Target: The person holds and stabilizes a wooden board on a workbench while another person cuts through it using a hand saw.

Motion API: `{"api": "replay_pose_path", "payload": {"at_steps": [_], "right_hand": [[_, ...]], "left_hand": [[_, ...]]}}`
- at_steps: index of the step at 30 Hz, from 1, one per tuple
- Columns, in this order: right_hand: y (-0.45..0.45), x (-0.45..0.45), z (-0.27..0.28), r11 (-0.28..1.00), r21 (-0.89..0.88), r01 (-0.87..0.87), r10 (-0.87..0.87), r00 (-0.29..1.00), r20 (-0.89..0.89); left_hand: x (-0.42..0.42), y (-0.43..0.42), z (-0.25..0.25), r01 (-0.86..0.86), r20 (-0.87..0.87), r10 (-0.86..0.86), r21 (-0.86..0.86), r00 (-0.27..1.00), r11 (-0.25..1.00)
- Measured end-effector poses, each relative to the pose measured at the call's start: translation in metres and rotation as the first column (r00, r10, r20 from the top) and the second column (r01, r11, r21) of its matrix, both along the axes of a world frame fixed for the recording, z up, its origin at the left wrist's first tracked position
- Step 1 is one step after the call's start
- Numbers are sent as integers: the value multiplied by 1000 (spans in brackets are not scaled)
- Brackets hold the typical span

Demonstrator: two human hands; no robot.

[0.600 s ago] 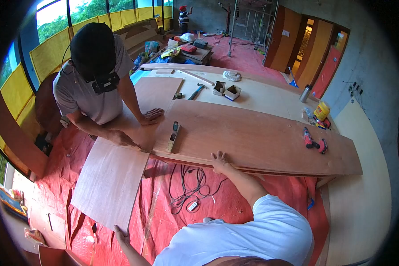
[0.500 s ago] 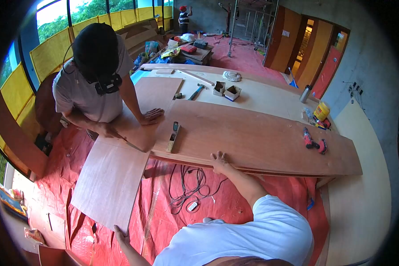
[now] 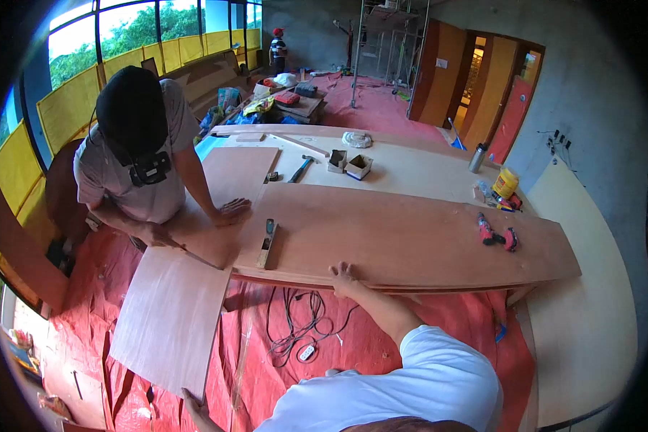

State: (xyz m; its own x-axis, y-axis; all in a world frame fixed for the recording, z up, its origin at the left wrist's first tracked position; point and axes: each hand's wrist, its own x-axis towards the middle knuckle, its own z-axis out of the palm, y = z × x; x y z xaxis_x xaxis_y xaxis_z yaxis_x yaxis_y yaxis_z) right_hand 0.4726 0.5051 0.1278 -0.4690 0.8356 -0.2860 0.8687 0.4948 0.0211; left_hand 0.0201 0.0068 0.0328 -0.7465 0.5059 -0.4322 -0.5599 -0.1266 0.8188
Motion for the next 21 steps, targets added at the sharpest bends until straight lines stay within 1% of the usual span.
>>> {"api": "replay_pose_path", "payload": {"at_steps": [1, 2, 3, 4, 5, 6, 7, 8, 9, 10, 11, 12, 14, 17, 18, 21], "right_hand": [[4, 0, -9, 999, 11, -33, 34, 999, -5], [11, 1, -17, 998, 37, -49, 46, 996, 70], [16, -2, -21, 996, 53, -72, 63, 987, 145], [16, -5, -27, 993, 58, -106, 91, 971, 222], [1, -3, 7, 1000, 26, -13, 10, 994, 110], [-18, 1, 48, 997, -27, 66, -66, 998, 9], [-13, 7, 15, 987, 158, 13, -17, 1000, 23], [-31, -1, 72, 998, -9, 61, -60, 997, 50], [-3, 4, 9, 994, 111, 10, -13, 1000, 27], [-21, -6, 54, 1000, -7, 19, -19, 996, 84], [-11, -5, 40, 999, 17, -29, 27, 996, 82], [-4, -2, 26, 997, 44, -67, 63, 995, 77], [-19, -6, 50, 1000, -28, 0, 3, 994, 105], [-4, 2, 35, 999, -20, -34, 35, 994, 103], [-5, 2, 39, 998, -47, -42, 47, 992, 115], [-7, 3, 37, 998, -53, -32, 37, 994, 99]], "left_hand": [[0, -1, 3, -10, 30, 10, 12, 1000, 1000], [-6, 3, -3, 44, -75, -47, -43, 996, 998], [-20, 4, -22, 87, -174, -106, -113, 979, 990], [-13, -1, -18, -4, -44, 7, 72, 999, 997], [-6, -9, -18, -121, 104, 99, 240, 990, 963], [-13, -13, -23, -40, 84, 25, 187, 996, 982], [-17, -20, -39, 28, 79, -39, 127, 996, 992], [-14, -25, -48, 2, -5, -2, 48, 1000, 999], [-10, -18, -35, -62, 59, 61, 19, 996, 998], [-4, -9, -14, -128, 120, 129, -12, 984, 992], [3, 2, 8, -195, 177, 200, -45, 964, 980], [5, 4, 14, -201, 163, 203, -27, 965, 979], [8, 4, 19, -207, 153, 207, -18, 966, 978], [11, 11, 21, -207, 176, 208, -23, 962, 978], [10, 9, 18, -206, 187, 208, -29, 960, 978], [8, 6, 9, -210, 176, 211, -23, 962, 977]]}}
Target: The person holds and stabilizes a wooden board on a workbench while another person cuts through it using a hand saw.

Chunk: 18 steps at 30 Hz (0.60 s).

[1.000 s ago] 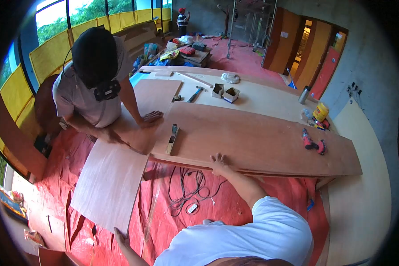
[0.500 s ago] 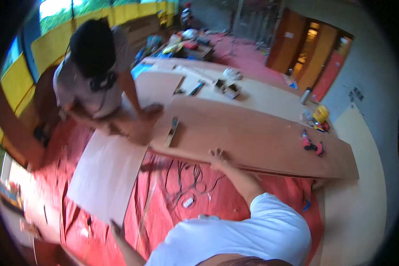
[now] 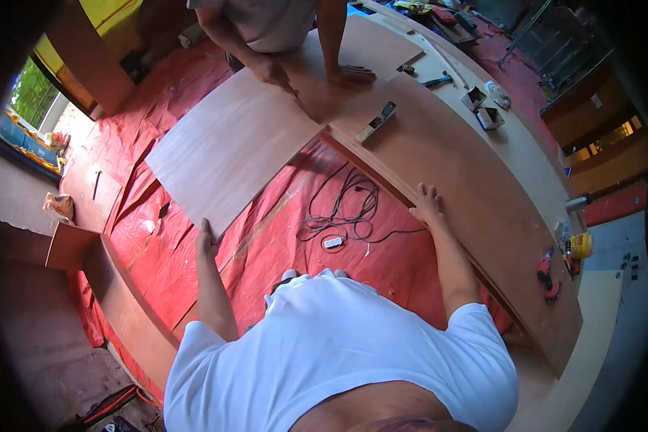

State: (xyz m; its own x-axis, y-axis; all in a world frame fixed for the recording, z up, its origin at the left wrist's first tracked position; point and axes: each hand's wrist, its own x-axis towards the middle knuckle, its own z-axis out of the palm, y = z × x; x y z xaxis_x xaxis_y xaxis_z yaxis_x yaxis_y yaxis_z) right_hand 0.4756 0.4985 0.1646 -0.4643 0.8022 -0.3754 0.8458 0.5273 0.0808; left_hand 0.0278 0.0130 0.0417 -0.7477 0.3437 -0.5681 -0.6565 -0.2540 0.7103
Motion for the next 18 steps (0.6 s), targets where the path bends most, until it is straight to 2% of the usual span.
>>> {"api": "replay_pose_path", "payload": {"at_steps": [12, 18], "right_hand": [[1, -4, 10, 1000, 11, 3, -3, 1000, -6], [2, -2, 7, 1000, 6, 16, -16, 1000, -15]], "left_hand": [[-4, 7, 6, -43, 63, 46, -42, 997, 998], [0, 7, 11, 3, 20, -2, -41, 1000, 999]]}}
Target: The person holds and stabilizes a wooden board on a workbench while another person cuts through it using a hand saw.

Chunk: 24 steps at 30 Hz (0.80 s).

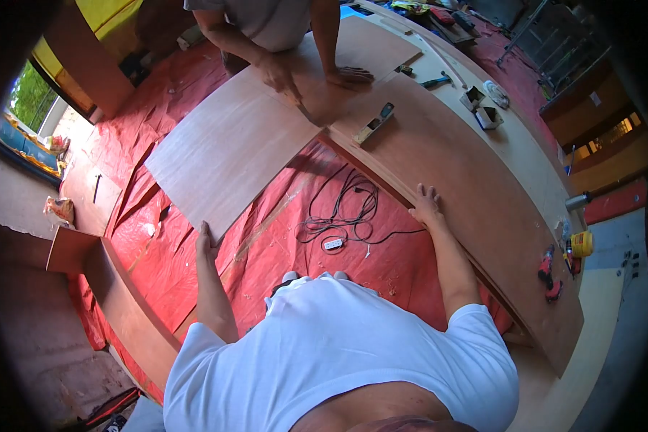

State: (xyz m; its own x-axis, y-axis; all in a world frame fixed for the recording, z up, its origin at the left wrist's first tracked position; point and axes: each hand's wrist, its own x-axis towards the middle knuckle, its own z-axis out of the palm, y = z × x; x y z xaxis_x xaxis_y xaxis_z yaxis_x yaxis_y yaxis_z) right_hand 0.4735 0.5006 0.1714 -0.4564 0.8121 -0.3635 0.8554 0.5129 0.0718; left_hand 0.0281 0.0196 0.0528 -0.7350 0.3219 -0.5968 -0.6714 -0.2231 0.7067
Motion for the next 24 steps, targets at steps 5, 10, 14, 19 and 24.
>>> {"api": "replay_pose_path", "payload": {"at_steps": [5, 10, 14, 19, 24], "right_hand": [[0, -1, -17, 999, 8, -49, 49, 999, -6], [-15, -4, 16, 998, -35, 60, -61, 998, -14], [21, 6, -63, 997, 57, -51, 54, 998, -44], [0, -4, -20, 998, 37, -48, 46, 998, 37], [8, -3, -39, 997, 57, -43, 43, 999, 6]], "left_hand": [[0, -4, -4, 31, -32, -31, -2, 999, 1000], [-3, -18, -20, 182, -114, -165, 158, 980, 971], [-21, -22, -37, 163, -57, -155, 194, 986, 967], [-24, -20, -37, 158, -63, -149, 182, 987, 970], [-25, -18, -43, 148, -146, -147, -3, 978, 989]]}}
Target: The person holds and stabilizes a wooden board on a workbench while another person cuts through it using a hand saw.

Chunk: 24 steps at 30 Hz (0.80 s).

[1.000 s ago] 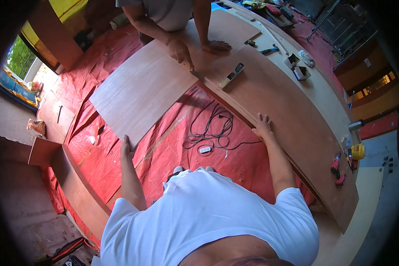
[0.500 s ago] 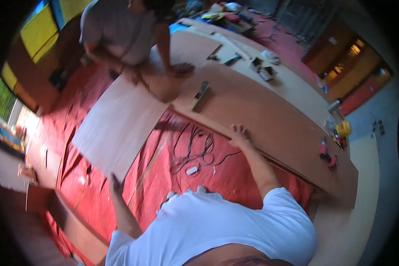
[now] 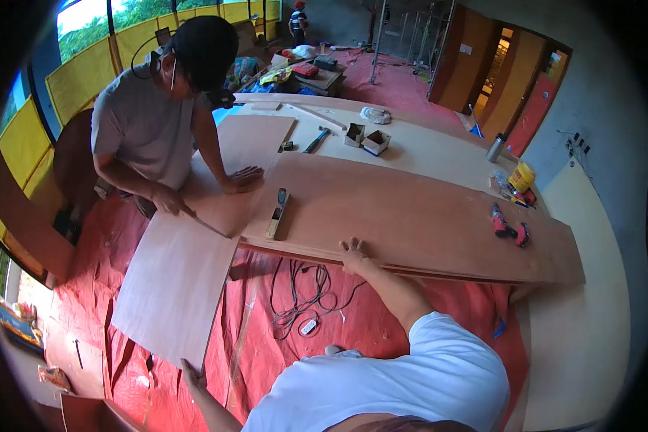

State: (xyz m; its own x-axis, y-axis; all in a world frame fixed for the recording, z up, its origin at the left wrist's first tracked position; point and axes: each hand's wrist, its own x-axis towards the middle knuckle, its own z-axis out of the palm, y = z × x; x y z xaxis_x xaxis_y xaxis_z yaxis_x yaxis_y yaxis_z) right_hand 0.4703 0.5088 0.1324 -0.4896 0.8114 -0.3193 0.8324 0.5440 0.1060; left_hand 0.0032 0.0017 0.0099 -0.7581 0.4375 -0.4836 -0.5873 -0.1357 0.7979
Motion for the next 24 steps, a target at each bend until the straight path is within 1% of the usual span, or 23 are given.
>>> {"api": "replay_pose_path", "payload": {"at_steps": [1, 2, 4, 5, 10, 14, 17, 19, 20, 21, 22, 23, 24], "right_hand": [[2, 0, -7, 1000, 7, 11, -11, 1000, -8], [5, 1, -13, 1000, 14, 20, -20, 1000, -14], [3, 2, -7, 1000, -4, 17, -17, 999, -29], [2, 2, -4, 1000, -13, 13, -14, 999, -36], [2, 3, -12, 1000, 13, 6, -5, 998, -62], [-2, 3, -2, 1000, 16, -11, 11, 1000, -23], [1, 3, -5, 998, -27, 51, -53, 992, -111], [3, 1, -5, 999, -25, 31, -33, 997, -63], [3, 1, -5, 999, -23, 23, -24, 999, -39], [3, 2, -6, 999, -14, 35, -36, 998, -51], [2, 2, -7, 999, -6, 48, -48, 997, -64], [1, 2, -9, 998, 1, 60, -60, 995, -77], [2, 2, -10, 999, 4, 53, -52, 995, -82]], "left_hand": [[6, -2, 5, 37, -142, -47, -71, 989, 997], [9, -1, 10, 65, -204, -83, -94, 975, 993], [9, -3, 10, 107, -326, -150, -145, 933, 984], [10, -2, 10, 118, -341, -159, -137, 927, 984], [3, -6, -1, 151, -341, -201, -168, 918, 974], [-4, -11, -18, 169, -351, -203, -125, 914, 978], [6, -7, 0, 116, -313, -143, -103, 939, 988], [9, -2, 7, 91, -277, -113, -93, 954, 992], [-7, -10, -22, 95, -265, -115, -87, 957, 992], [-8, -9, -23, 101, -256, -124, -102, 959, 990], [-9, -7, -23, 106, -246, -132, -116, 960, 988], [-2, -8, -9, 113, -239, -148, -152, 960, 982], [1, -6, -2, 122, -224, -153, -143, 962, 982]]}}
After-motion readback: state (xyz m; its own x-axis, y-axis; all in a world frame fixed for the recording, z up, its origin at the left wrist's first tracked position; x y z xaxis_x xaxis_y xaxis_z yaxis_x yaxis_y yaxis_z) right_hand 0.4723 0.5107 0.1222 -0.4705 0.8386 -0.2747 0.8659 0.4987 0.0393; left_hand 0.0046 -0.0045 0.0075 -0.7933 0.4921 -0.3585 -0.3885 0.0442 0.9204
